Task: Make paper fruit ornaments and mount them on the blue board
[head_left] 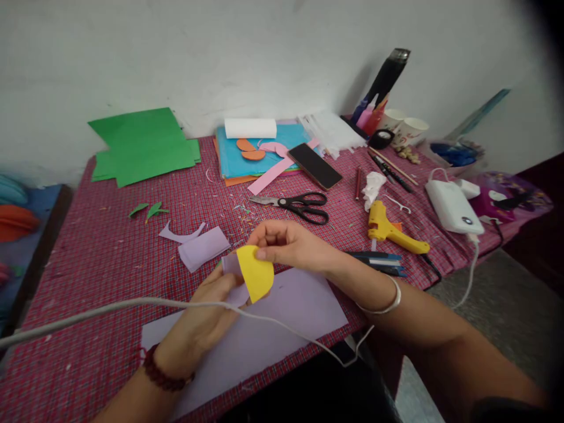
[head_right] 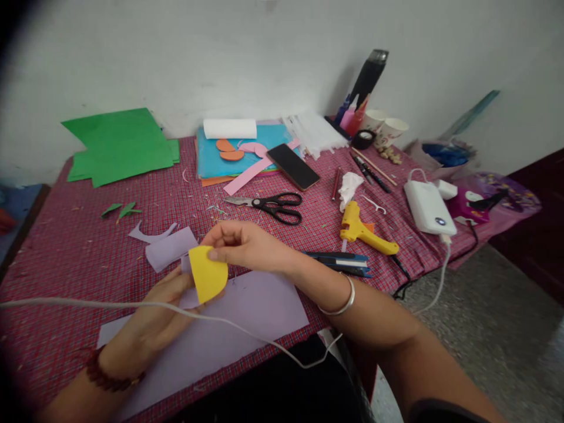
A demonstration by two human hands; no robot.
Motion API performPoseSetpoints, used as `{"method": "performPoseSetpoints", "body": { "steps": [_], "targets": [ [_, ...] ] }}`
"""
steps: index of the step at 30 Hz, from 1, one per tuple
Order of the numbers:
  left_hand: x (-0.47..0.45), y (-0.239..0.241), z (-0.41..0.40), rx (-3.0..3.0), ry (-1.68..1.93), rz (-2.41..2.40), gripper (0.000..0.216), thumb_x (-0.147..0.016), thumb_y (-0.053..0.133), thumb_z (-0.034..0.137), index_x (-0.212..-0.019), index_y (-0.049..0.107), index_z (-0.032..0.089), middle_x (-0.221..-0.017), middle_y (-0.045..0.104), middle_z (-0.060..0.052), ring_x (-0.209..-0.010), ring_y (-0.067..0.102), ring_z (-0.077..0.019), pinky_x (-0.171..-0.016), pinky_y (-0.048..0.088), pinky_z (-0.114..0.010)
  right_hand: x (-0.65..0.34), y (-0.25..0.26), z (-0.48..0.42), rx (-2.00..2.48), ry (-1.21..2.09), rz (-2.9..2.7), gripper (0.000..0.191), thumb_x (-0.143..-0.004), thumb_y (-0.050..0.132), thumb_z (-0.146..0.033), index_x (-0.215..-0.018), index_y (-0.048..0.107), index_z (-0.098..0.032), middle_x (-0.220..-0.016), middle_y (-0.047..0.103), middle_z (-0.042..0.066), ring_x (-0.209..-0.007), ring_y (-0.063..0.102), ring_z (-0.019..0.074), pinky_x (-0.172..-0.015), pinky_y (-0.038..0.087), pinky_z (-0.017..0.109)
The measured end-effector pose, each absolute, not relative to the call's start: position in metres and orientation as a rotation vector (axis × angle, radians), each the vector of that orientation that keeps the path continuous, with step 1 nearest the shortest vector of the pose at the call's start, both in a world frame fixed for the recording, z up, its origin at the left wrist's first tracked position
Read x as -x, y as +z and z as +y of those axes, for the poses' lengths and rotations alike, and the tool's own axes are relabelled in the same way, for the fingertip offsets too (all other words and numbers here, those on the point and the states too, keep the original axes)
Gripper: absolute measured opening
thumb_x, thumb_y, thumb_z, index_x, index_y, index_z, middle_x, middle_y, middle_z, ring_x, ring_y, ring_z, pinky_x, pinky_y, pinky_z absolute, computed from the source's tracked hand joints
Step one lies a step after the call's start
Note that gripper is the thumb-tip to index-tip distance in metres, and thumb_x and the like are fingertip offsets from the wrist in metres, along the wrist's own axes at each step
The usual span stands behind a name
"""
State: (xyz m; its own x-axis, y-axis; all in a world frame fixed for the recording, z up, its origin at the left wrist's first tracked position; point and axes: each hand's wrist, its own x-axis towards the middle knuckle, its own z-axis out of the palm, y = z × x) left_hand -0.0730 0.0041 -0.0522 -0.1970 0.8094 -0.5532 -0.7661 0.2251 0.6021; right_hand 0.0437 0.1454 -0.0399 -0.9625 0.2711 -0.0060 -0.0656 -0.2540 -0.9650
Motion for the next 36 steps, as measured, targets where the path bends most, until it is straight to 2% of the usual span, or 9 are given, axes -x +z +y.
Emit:
{"method": "performPoseSetpoints", "body": {
  "steps": [2,7,12,15,21,27,31,33,36],
  "targets": [
    [0.074,-0.053,0.004,-0.088,1.383,0.955,0.026,-0.073,0.078,0.032,-0.091,0.068,0.017,-0.085,0.074,-0.002,-0.074,0.069,-0.0180,-0.068,0.058,-0.030,-0.044,-0.041,0.139,0.298,2.201,-1.932,0.011,-0.084,0.063,-0.022,-0.088,0.056,-0.015,-0.075,0.061,-0.002,-0.064,0.056,0.0070,-0.059,0.046,0.019],
    [0.074,-0.053,0.003,-0.100,1.361,0.788,0.052,-0.081,0.060,0.064,-0.101,0.068,0.017,-0.095,0.075,-0.008,-0.087,0.070,-0.0252,-0.078,0.058,-0.041,-0.045,-0.045,0.126,0.500,1.723,-2.235,0.008,-0.085,0.059,-0.021,-0.079,0.055,-0.017,-0.070,0.058,-0.003,-0.063,0.053,0.0085,-0.060,0.043,0.021],
    [0.075,-0.055,0.001,-0.121,1.334,0.813,0.061,-0.082,0.051,0.071,-0.098,0.068,0.015,-0.085,0.075,-0.010,-0.079,0.072,-0.0248,-0.075,0.058,-0.039,-0.044,-0.047,0.127,0.503,1.784,-2.198,0.002,-0.085,0.056,-0.019,-0.086,0.055,-0.017,-0.071,0.060,-0.003,-0.064,0.056,0.0091,-0.059,0.045,0.022],
    [0.077,-0.055,0.000,-0.112,1.328,0.821,0.061,-0.083,0.049,0.071,-0.094,0.068,0.014,-0.081,0.075,-0.010,-0.077,0.072,-0.0232,-0.074,0.058,-0.037,-0.044,-0.047,0.127,0.482,1.825,-2.166,0.012,-0.086,0.056,-0.018,-0.096,0.052,-0.018,-0.067,0.058,-0.006,-0.057,0.055,0.0079,-0.056,0.043,0.021],
    [0.077,-0.054,0.000,-0.113,1.335,0.830,0.061,-0.083,0.049,0.072,-0.094,0.067,0.015,-0.078,0.074,-0.009,-0.073,0.071,-0.0218,-0.071,0.057,-0.035,-0.044,-0.047,0.123,0.472,1.821,-2.139,0.014,-0.086,0.055,-0.017,-0.098,0.049,-0.019,-0.064,0.056,-0.008,-0.053,0.054,0.0066,-0.054,0.042,0.019],
    [0.074,-0.052,0.002,-0.173,1.337,0.834,0.049,-0.083,0.057,0.064,-0.091,0.065,0.016,-0.075,0.071,-0.006,-0.068,0.068,-0.0181,-0.065,0.054,-0.030,-0.045,-0.049,0.118,0.512,1.708,-2.236,0.015,-0.086,0.054,-0.016,-0.100,0.052,-0.020,-0.065,0.058,-0.007,-0.053,0.053,0.0057,-0.054,0.039,0.019],
    [0.072,-0.053,0.001,-0.271,1.351,0.880,0.027,-0.073,0.078,0.031,-0.090,0.063,0.017,-0.074,0.066,-0.002,-0.063,0.061,-0.0118,-0.057,0.047,-0.022,-0.045,-0.049,0.117,0.539,1.583,-2.315,0.016,-0.084,0.055,-0.014,-0.099,0.055,-0.020,-0.069,0.061,-0.005,-0.059,0.056,0.0074,-0.056,0.039,0.020],
    [0.071,-0.054,0.000,-0.307,1.350,0.902,0.029,-0.064,0.079,0.016,-0.088,0.062,0.017,-0.071,0.063,0.000,-0.060,0.057,-0.0095,-0.053,0.041,-0.020,-0.045,-0.049,0.117,0.552,1.541,-2.329,0.018,-0.082,0.056,-0.012,-0.098,0.056,-0.020,-0.069,0.061,-0.005,-0.061,0.057,0.0079,-0.057,0.039,0.020],
    [0.071,-0.056,0.000,-0.307,1.353,0.931,0.031,-0.060,0.073,0.007,-0.087,0.062,0.017,-0.070,0.061,0.001,-0.058,0.053,-0.0085,-0.050,0.036,-0.019,-0.045,-0.049,0.116,0.569,1.514,-2.334,0.018,-0.081,0.057,-0.012,-0.097,0.056,-0.020,-0.069,0.060,-0.005,-0.062,0.056,0.0083,-0.057,0.039,0.020]
  ]
}}
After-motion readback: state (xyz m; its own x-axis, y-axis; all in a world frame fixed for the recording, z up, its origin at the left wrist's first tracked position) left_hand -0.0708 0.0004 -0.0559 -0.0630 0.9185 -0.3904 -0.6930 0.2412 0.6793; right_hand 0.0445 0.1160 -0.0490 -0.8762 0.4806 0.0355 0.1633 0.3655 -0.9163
